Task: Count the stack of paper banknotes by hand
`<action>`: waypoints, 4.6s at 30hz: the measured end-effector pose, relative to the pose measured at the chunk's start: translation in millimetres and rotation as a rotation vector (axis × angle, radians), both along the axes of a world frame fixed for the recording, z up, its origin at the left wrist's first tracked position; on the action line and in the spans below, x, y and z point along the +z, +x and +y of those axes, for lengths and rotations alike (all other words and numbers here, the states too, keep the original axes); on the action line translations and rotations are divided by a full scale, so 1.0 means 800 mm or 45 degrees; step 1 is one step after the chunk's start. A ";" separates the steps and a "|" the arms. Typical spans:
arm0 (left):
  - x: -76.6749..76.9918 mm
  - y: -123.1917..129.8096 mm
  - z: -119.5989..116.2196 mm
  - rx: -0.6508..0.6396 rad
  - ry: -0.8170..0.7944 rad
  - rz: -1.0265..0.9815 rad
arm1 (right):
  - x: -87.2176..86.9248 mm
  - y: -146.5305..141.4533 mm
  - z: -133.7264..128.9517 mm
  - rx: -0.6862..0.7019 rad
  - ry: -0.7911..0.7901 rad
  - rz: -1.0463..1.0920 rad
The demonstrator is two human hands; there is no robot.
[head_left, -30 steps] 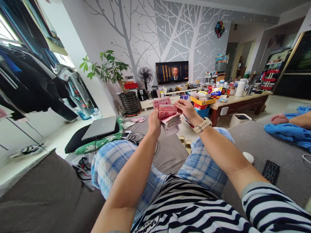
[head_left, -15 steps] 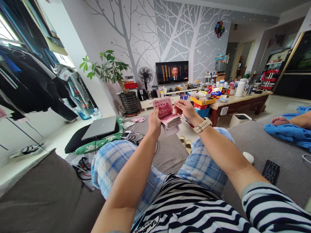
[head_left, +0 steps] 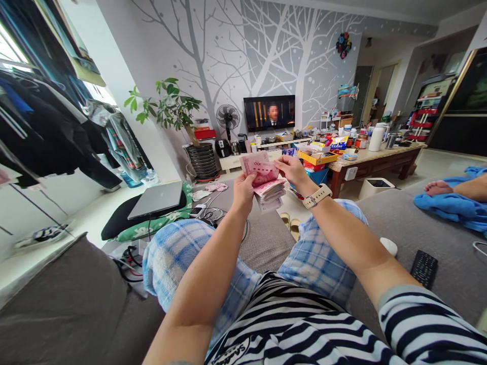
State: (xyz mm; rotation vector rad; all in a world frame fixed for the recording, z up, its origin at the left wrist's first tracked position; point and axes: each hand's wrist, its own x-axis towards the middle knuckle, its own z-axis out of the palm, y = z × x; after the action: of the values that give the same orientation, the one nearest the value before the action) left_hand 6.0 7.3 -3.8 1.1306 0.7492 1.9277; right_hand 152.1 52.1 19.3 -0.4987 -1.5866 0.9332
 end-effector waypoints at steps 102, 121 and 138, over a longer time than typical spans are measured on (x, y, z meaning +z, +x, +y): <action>-0.005 -0.006 0.010 0.194 -0.011 0.035 | 0.006 0.002 -0.011 0.146 0.049 -0.027; -0.002 -0.004 0.004 0.210 0.042 0.070 | 0.002 0.002 -0.006 0.235 0.045 0.038; 0.001 0.003 -0.004 -0.037 0.033 0.042 | 0.003 0.002 -0.006 0.080 -0.024 0.012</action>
State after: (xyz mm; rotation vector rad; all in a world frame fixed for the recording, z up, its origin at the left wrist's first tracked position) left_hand 8.4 4.3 -3.2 1.1851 0.7238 1.9036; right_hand 154.0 47.7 21.6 -0.4590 -1.5944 0.9975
